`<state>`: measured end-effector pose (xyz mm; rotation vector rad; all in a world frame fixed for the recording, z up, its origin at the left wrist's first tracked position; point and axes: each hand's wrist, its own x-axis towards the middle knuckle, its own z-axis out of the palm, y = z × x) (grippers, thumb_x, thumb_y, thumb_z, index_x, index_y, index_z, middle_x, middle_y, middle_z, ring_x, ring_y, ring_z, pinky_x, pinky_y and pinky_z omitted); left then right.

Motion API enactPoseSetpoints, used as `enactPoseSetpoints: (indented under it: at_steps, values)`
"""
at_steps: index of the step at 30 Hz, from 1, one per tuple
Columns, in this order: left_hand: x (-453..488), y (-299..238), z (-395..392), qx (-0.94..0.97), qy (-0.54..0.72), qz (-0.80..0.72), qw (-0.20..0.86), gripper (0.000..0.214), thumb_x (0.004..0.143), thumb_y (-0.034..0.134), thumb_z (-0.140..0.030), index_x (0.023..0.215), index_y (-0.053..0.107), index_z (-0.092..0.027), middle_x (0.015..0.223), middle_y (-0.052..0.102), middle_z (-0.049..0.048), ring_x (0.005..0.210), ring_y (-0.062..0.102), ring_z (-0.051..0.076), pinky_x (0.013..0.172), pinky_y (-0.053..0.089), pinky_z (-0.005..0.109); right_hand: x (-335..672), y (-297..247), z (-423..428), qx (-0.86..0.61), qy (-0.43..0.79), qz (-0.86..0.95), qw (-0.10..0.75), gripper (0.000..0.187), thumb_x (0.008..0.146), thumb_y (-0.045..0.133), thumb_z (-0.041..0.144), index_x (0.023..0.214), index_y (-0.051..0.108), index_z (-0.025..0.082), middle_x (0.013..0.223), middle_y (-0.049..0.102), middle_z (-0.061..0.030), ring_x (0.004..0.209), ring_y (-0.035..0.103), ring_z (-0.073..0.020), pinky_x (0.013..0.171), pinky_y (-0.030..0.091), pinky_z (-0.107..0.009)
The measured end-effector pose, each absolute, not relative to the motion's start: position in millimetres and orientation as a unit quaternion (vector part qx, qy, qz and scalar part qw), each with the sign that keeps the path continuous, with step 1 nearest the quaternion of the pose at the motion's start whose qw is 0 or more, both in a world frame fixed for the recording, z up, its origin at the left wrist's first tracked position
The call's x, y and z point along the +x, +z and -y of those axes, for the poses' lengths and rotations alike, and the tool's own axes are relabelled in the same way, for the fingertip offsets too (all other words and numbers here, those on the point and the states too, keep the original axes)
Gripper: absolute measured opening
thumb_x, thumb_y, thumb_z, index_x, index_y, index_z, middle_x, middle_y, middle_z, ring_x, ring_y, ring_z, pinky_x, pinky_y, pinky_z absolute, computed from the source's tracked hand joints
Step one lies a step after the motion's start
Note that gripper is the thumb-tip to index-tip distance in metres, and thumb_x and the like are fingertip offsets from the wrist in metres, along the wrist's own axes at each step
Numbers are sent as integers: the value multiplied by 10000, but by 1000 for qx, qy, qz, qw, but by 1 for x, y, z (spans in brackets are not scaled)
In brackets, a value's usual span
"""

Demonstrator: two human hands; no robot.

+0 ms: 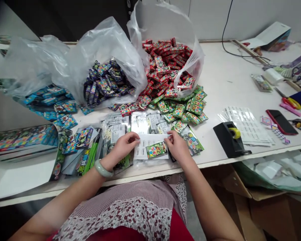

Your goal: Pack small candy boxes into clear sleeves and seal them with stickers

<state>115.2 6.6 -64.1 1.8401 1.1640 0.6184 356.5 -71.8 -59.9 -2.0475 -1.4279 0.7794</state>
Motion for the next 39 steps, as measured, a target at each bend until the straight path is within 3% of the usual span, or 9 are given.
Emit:
enactPoseSetpoints:
  at_steps: [8, 12, 19, 22, 26, 30, 35, 39]
  values:
    - [116, -71, -3, 683, 302, -481, 458, 70, 718, 638, -223, 770, 672, -191, 658, 550, -20, 620, 494, 134, 603, 403, 260, 358, -71, 73, -719, 347, 479, 365, 271, 785, 575, 359, 1013, 577, 213, 841, 660, -26, 750, 626, -172, 730, 501, -317]
    - [120, -67, -5, 651, 342, -484, 475, 106, 709, 649, -250, 788, 679, -185, 765, 622, 13, 707, 547, 149, 660, 436, 270, 357, -72, 67, -696, 381, 458, 401, 349, 750, 620, 384, 1037, 536, 203, 769, 620, -2, 703, 606, -167, 690, 508, -313]
    - [123, -59, -17, 600, 367, -490, 515, 111, 677, 664, -258, 754, 705, -190, 718, 676, 10, 664, 582, 157, 636, 462, 277, 362, -76, 53, -719, 305, 518, 349, 305, 822, 543, 343, 1091, 550, 199, 939, 634, -62, 793, 613, -188, 760, 496, -351]
    - [123, -58, -18, 571, 391, -496, 524, 131, 692, 652, -258, 783, 719, -191, 768, 697, 16, 708, 603, 165, 694, 479, 295, 359, -74, 52, -707, 315, 513, 370, 298, 826, 539, 358, 1081, 558, 203, 932, 646, -62, 797, 613, -189, 753, 496, -341]
    - [127, -58, -23, 532, 425, -498, 537, 167, 706, 662, -284, 824, 720, -181, 841, 712, 28, 818, 626, 179, 805, 481, 316, 358, -68, 41, -681, 328, 481, 443, 297, 803, 569, 401, 1022, 576, 201, 872, 655, -46, 795, 617, -184, 734, 492, -310]
    - [132, -52, -36, 515, 434, -478, 564, 282, 667, 723, -304, 912, 715, -164, 891, 713, 45, 831, 632, 180, 793, 489, 316, 361, -58, 20, -669, 324, 477, 470, 228, 798, 567, 405, 874, 589, 192, 825, 654, -40, 745, 605, -174, 717, 488, -307]
    - [132, -39, -48, 467, 483, -431, 603, 367, 626, 771, -241, 979, 690, -181, 1006, 702, 48, 920, 632, 179, 816, 492, 304, 355, -43, 5, -652, 256, 475, 533, 324, 835, 540, 398, 1086, 559, 195, 1016, 646, -91, 923, 611, -200, 788, 494, -326]
    - [127, -30, -49, 437, 502, -426, 613, 372, 609, 787, -217, 968, 695, -177, 1009, 702, 52, 919, 639, 176, 812, 503, 299, 345, -37, 6, -625, 258, 506, 535, 302, 861, 535, 397, 1088, 556, 199, 995, 642, -89, 898, 612, -198, 801, 495, -333]
